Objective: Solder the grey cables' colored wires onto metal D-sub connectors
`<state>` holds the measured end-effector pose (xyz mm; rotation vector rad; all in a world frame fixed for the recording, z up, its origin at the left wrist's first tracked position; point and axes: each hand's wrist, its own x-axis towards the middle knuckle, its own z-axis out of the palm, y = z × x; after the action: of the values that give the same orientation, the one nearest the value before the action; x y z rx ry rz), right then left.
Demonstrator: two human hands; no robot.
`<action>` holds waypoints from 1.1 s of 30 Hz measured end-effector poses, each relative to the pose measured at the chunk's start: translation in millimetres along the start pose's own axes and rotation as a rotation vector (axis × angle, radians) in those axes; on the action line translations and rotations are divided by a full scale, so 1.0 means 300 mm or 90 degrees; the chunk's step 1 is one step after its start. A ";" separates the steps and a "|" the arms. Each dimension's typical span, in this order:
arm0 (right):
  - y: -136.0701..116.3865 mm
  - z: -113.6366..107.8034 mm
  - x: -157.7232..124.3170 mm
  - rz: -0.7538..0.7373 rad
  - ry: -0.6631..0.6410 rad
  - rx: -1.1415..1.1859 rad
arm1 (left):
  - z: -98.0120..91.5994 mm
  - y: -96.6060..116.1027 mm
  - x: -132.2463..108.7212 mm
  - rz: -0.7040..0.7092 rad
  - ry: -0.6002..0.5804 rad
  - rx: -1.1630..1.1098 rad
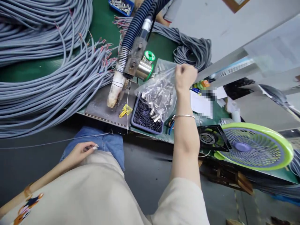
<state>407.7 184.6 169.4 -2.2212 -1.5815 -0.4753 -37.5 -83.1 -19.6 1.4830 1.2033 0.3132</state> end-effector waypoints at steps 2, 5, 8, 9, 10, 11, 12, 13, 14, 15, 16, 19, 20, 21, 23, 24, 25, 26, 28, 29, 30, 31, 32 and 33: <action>-0.011 -0.070 -0.006 0.049 0.057 -0.008 | -0.015 -0.013 -0.005 0.006 0.000 0.001; -0.035 -0.152 -0.032 0.119 0.205 -0.009 | -0.034 -0.013 -0.008 0.021 -0.004 0.002; -0.060 -0.154 -0.065 0.140 0.207 0.002 | -0.060 0.014 -0.011 0.045 -0.008 0.009; -0.069 -0.135 -0.074 0.130 0.161 0.014 | -0.073 0.031 -0.011 0.060 -0.006 0.016; -0.077 -0.110 -0.081 0.120 0.105 0.028 | -0.089 0.052 -0.011 0.081 -0.005 0.023; -0.085 -0.082 -0.088 0.103 0.057 0.043 | -0.109 0.078 -0.009 0.103 -0.002 0.031; -0.093 -0.056 -0.095 0.086 0.023 0.056 | -0.132 0.108 -0.007 0.135 0.009 0.044; -0.101 -0.034 -0.105 0.071 -0.003 0.069 | -0.157 0.143 -0.002 0.173 0.029 0.061; -0.110 -0.021 -0.121 0.053 -0.019 0.080 | -0.185 0.182 0.006 0.220 0.055 0.087; -0.119 -0.019 -0.147 0.033 -0.023 0.094 | -0.213 0.224 0.016 0.274 0.090 0.125; -0.129 -0.028 -0.185 0.010 -0.016 0.115 | -0.241 0.269 0.031 0.325 0.134 0.174; -0.166 -0.112 -0.382 -0.142 0.052 0.310 | -0.306 0.403 0.109 0.379 0.260 0.367; -0.178 -0.150 -0.470 -0.189 0.036 0.387 | -0.319 0.443 0.145 0.343 0.298 0.434; -0.190 -0.187 -0.563 -0.211 0.011 0.439 | -0.328 0.478 0.185 0.293 0.330 0.486; -0.206 -0.242 -0.747 -0.226 -0.020 0.463 | -0.338 0.532 0.264 0.203 0.330 0.543; -0.208 -0.254 -0.828 -0.238 -0.051 0.465 | -0.342 0.550 0.297 0.174 0.328 0.547; -0.207 -0.254 -0.898 -0.247 -0.087 0.470 | -0.346 0.564 0.325 0.158 0.318 0.543; -0.203 -0.245 -0.955 -0.254 -0.124 0.474 | -0.352 0.574 0.345 0.143 0.318 0.531; -0.193 -0.207 -1.030 -0.255 -0.157 0.474 | -0.373 0.582 0.363 0.161 0.331 0.467; -0.190 -0.185 -1.050 -0.261 -0.153 0.473 | -0.387 0.581 0.362 0.173 0.349 0.448; -0.189 -0.166 -1.059 -0.270 -0.152 0.473 | -0.404 0.577 0.357 0.168 0.364 0.415; -0.191 -0.151 -1.062 -0.283 -0.153 0.479 | -0.423 0.570 0.347 0.187 0.388 0.297; -0.194 -0.143 -1.059 -0.291 -0.152 0.490 | -0.443 0.559 0.334 0.192 0.414 0.161; -0.198 -0.141 -1.052 -0.294 -0.149 0.508 | -0.464 0.543 0.318 0.201 0.437 0.026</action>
<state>250.4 -77.7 62.6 -1.3462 -1.9519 0.2901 -19.1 101.1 124.5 1.6589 1.5008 1.0834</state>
